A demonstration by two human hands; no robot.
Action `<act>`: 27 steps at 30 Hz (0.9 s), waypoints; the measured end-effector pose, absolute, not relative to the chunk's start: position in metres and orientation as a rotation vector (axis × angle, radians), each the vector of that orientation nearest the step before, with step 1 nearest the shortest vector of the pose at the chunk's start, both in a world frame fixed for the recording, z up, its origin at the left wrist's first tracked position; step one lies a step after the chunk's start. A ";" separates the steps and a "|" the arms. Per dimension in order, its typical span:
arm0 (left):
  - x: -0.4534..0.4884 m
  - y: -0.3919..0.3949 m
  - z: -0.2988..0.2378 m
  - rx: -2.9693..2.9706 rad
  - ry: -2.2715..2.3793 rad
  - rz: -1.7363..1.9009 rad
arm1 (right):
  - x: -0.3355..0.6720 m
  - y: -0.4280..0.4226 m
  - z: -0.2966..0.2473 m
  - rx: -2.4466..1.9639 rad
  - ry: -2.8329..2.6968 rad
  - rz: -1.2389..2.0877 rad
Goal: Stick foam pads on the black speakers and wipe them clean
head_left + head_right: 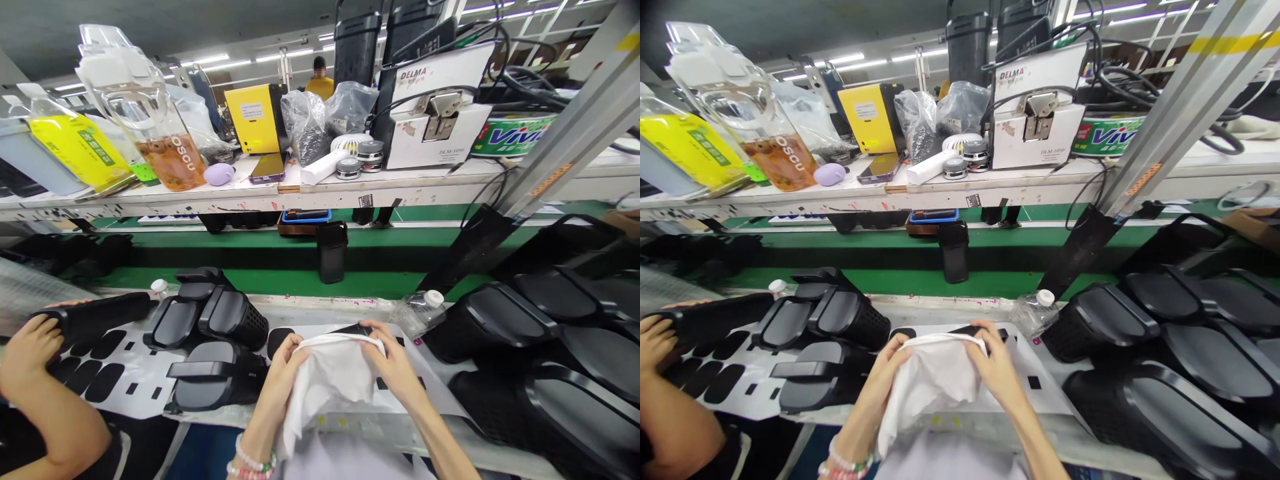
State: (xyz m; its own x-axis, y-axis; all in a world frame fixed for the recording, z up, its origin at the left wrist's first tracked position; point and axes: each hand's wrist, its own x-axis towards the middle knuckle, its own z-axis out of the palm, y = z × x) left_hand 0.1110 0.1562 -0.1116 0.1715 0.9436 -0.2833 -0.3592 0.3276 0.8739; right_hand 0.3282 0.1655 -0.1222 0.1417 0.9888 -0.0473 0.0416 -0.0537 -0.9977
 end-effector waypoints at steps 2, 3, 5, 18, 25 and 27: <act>0.122 0.153 -0.108 0.775 0.972 1.053 | 0.309 0.156 -0.126 -1.201 -1.025 1.356; 0.127 0.151 -0.107 0.821 0.935 1.003 | 0.298 0.151 -0.129 -1.149 -1.000 1.431; 0.133 0.147 -0.104 0.954 0.837 0.858 | 0.278 0.144 -0.135 -1.084 -0.963 1.493; 0.094 0.142 -0.141 0.523 1.298 1.327 | 0.448 0.209 -0.096 -1.675 -1.322 -0.433; 0.102 0.140 -0.155 0.436 1.268 1.356 | 0.454 0.220 -0.138 -1.800 -1.896 -0.203; 0.099 0.141 -0.157 0.412 1.259 1.379 | 0.451 0.219 -0.135 -1.733 -1.828 -0.185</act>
State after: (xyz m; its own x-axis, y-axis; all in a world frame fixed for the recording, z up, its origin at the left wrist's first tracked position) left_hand 0.0990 0.1414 -0.1565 -0.2732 0.8687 -0.4132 -0.4901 0.2439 0.8368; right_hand 0.4511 0.2192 -0.1354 0.0386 0.8598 0.5091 0.9445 0.1350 -0.2996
